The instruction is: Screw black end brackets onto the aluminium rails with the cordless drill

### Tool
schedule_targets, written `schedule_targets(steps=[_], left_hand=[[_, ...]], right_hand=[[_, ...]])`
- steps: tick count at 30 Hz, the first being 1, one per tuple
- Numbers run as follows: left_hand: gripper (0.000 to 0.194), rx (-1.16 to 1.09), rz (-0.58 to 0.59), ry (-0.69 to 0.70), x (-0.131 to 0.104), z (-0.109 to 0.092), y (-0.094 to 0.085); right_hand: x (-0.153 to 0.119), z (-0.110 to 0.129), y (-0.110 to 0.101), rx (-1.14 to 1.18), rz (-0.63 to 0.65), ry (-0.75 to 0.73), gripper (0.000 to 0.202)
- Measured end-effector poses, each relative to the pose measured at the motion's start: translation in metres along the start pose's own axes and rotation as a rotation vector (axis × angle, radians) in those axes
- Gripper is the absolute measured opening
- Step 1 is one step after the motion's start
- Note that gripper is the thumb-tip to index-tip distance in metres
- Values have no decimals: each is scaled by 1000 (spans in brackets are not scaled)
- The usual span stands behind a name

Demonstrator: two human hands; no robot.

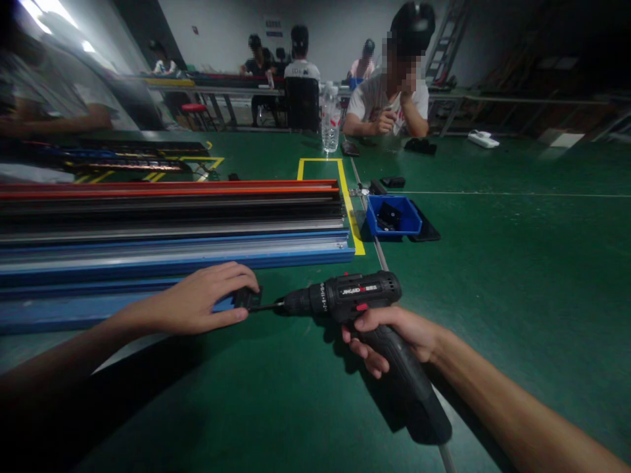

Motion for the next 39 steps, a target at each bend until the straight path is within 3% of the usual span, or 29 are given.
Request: schedule_targets(steps=[39], left_hand=[[41, -16, 12, -41, 6, 2, 2]], right_hand=[[1, -1, -2, 18, 53, -27, 28]])
Point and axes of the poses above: each hand's wrist, its own x-axis towards the middle knuckle, its own y-axis out of the palm, z = x × y, the point moved 6 cm from there along x, towards the middle knuckle, and after that the axes turned 5 degrees about z, right-handed, at the moved point
